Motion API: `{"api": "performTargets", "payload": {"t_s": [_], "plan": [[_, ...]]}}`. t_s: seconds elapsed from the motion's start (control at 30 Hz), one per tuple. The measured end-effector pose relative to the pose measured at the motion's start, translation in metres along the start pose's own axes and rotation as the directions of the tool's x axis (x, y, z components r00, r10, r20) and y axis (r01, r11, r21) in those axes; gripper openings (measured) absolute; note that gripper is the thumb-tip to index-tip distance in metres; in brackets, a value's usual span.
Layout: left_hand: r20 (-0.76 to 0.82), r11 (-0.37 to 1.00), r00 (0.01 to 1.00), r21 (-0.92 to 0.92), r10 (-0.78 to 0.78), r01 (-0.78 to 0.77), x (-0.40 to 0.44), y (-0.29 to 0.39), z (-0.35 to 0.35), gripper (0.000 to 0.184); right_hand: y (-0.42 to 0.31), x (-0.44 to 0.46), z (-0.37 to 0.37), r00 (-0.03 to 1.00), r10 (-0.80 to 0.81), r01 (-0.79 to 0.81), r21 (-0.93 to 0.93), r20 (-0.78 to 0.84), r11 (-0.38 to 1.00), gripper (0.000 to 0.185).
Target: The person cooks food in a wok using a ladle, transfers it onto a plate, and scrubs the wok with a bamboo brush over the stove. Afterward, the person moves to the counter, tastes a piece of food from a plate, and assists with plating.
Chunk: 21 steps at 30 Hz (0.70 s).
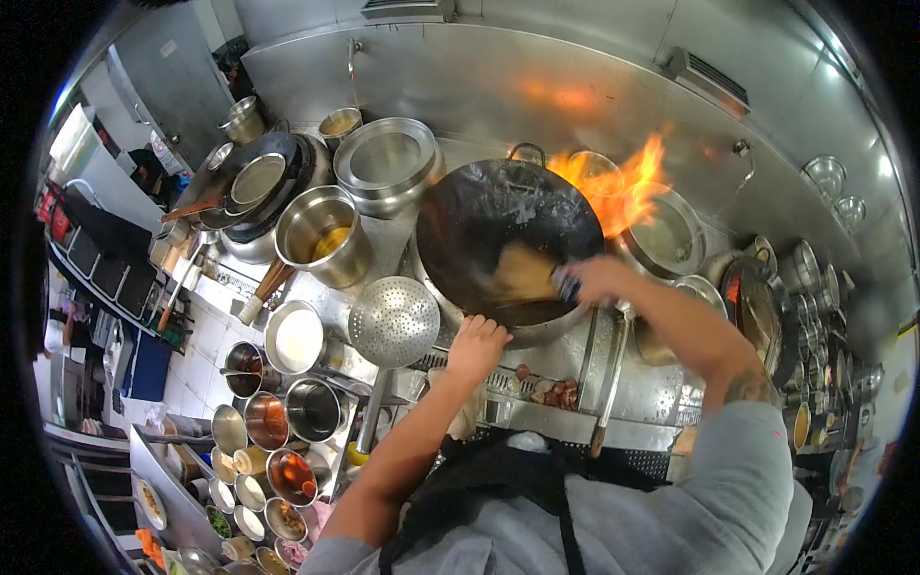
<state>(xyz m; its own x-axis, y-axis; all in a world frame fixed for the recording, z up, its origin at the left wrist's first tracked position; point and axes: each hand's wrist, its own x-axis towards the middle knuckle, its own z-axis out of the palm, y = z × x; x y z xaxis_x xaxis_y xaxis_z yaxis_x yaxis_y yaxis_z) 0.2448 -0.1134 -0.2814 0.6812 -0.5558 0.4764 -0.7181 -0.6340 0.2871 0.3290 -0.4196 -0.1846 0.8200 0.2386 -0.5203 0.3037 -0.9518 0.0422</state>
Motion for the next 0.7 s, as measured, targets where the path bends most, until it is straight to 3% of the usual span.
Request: {"api": "performTargets", "payload": {"t_s": [0.03, 0.07, 0.1, 0.2, 0.27, 0.37, 0.43, 0.5, 0.53, 0.57, 0.6, 0.63, 0.67, 0.7], "plan": [[0.013, 1.000, 1.000, -0.001, -0.007, 0.007, 0.002, 0.001, 0.001, 0.020, 0.010, 0.007, -0.011, 0.961, 0.236, -0.235, 0.028, -0.141, 0.972, 0.078], [0.019, 1.000, 1.000, -0.003, -0.017, 0.017, 0.005, 0.004, 0.002, 0.020, 0.023, 0.013, -0.027, 0.848, 0.454, -0.450, 0.079, -0.273, 0.889, 0.077], [0.022, 1.000, 1.000, 0.000, -0.018, 0.018, 0.004, 0.005, 0.004, 0.020, 0.015, 0.004, -0.058, 0.825, 0.497, -0.462, 0.185, -0.268, 0.867, 0.076], [0.040, 0.999, 0.999, 0.010, -0.037, 0.036, 0.002, 0.006, 0.007, 0.019, -0.047, -0.032, -0.069, 0.902, 0.323, -0.274, 0.200, -0.286, 0.941, 0.077], [0.060, 0.998, 0.997, 0.007, -0.056, 0.056, 0.005, 0.006, 0.002, 0.019, -0.068, -0.052, -0.056, 0.998, 0.039, -0.026, 0.250, -0.046, 0.968, 0.079], [-0.128, 0.998, 0.990, -0.003, -0.059, 0.059, -0.002, 0.007, -0.007, 0.020, -0.009, -0.013, -0.039, 0.933, 0.351, -0.349, 0.034, -0.076, 0.936, 0.083], [-0.107, 0.998, 0.992, -0.038, -0.061, 0.057, -0.010, 0.006, -0.007, 0.021, -0.006, -0.008, -0.042, 0.880, 0.436, -0.425, 0.094, -0.190, 0.900, 0.083], [-0.091, 0.996, 0.993, -0.050, -0.076, 0.071, -0.007, 0.000, -0.008, 0.021, -0.019, 0.006, -0.053, 0.835, 0.420, -0.307, 0.334, -0.356, 0.891, 0.082], [-0.064, 0.996, 0.995, -0.054, -0.079, 0.076, -0.008, 0.002, -0.008, 0.020, -0.050, 0.001, -0.051, 0.833, 0.317, -0.196, 0.294, -0.453, 0.935, 0.084], [-0.044, 0.995, 0.996, -0.058, -0.079, 0.077, -0.006, 0.001, -0.008, 0.019, -0.076, -0.003, -0.047, 0.883, 0.200, -0.059, 0.324, -0.424, 0.944, 0.086], [-0.041, 0.996, 0.996, -0.051, -0.075, 0.073, -0.003, 0.000, -0.007, 0.017, -0.100, -0.004, -0.054, 0.976, 0.134, -0.023, 0.533, -0.172, 0.846, 0.086], [-0.033, 0.996, 0.997, -0.047, -0.072, 0.070, -0.004, 0.000, -0.005, 0.016, -0.078, 0.047, -0.002, 0.963, -0.076, 0.174, 0.384, -0.258, 0.907, 0.087], [-0.019, 0.997, 0.998, -0.042, -0.064, 0.063, -0.006, 0.001, -0.005, 0.015, -0.086, 0.052, -0.009, 0.995, 0.047, -0.015, 0.331, -0.087, 0.943, 0.084], [0.017, 0.998, 0.998, -0.043, -0.054, 0.055, -0.007, 0.002, -0.008, 0.014, -0.086, 0.059, -0.014, 0.947, 0.282, -0.207, 0.376, -0.156, 0.903, 0.083]]}}
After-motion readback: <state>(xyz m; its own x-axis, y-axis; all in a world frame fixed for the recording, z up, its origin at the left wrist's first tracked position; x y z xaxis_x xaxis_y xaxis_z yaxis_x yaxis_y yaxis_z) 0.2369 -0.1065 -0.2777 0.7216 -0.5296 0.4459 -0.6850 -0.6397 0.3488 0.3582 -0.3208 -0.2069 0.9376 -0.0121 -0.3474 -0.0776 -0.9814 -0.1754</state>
